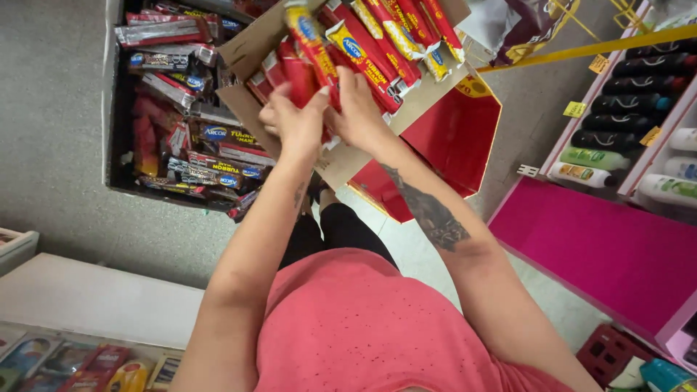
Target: The person sorts through a large red box filled with various packaged snacks, picking up items and moving them to a cardboard box on the left. They handle multiple snack bars and packages by hand, transferring them from the red box to the cardboard box.
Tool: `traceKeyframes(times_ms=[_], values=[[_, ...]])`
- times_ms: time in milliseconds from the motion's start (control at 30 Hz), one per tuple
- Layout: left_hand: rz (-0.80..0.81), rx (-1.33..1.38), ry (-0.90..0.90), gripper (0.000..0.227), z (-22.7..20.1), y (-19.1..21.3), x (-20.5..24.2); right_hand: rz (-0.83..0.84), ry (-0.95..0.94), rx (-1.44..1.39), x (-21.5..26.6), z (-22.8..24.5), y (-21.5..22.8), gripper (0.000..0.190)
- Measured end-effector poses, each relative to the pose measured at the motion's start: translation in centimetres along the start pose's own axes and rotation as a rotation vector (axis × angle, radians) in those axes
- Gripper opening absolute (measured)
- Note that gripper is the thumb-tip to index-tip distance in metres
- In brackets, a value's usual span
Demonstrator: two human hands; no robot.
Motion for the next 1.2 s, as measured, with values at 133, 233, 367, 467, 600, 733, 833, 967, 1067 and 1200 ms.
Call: traceKeyframes(times_ms=[133, 233, 367, 467, 600, 733, 833, 967, 1067, 1200], values=[[-0.069, -0.047, -0.162, 0.084, 1.0, -1.1, -1.9, 0.063, -0.068, 0.013, 0.4, 0.7, -0.6, 0.068], [-0.078, 0.133, -0.071, 0.112, 2.0, -0.5, -3.1, -0.002, -0.102, -0.089, 0.6, -0.3, -0.6, 0.07], [0.107, 0.223, -0.019, 0.095, -0.2, 0.8, -0.4, 0.011, -0.095, -0.474, 1.0, -0.7, -1.7, 0.073], [0.306, 0.334, 0.073, 0.062, -2.2, 1.4, 2.2, 0.038, -0.116, -0.543, 1.9, 2.6, 0.0, 0.075], [0.524, 0.431, 0.119, 0.057, -2.9, 1.5, 4.5, 0.076, -0.159, -0.63, 3.6, 7.7, 3.4, 0.066], [0.555, 0.414, 0.046, 0.046, -2.9, 0.8, 6.2, -0.008, -0.061, -0.638, 4.7, 7.6, 4.5, 0.06], [0.672, 0.504, -0.052, 0.049, -2.3, -1.6, 7.4, -0.105, -0.122, -0.561, 6.9, 5.0, 5.6, 0.055], [0.883, 0.535, -0.042, 0.042, -1.4, -6.3, 10.0, -0.326, -0.039, -0.725, 11.0, 2.8, 10.6, 0.054], [0.876, 0.472, 0.048, 0.044, 1.6, -9.8, 10.2, -0.381, -0.075, -1.076, 15.0, 0.5, 13.1, 0.048], [0.978, 0.482, 0.039, 0.054, 5.8, -15.0, 10.1, -0.477, -0.058, -1.114, 20.3, -4.8, 17.1, 0.044]])
Point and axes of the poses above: each hand's wrist, its own x-axis away from the middle knuckle, its own y-axis out of the back of the hand, z = x × y, the point moved 8 cm from there along -x, towards the middle knuckle, and after that the axes turned 10 degrees about y, right-handed, at the moved point
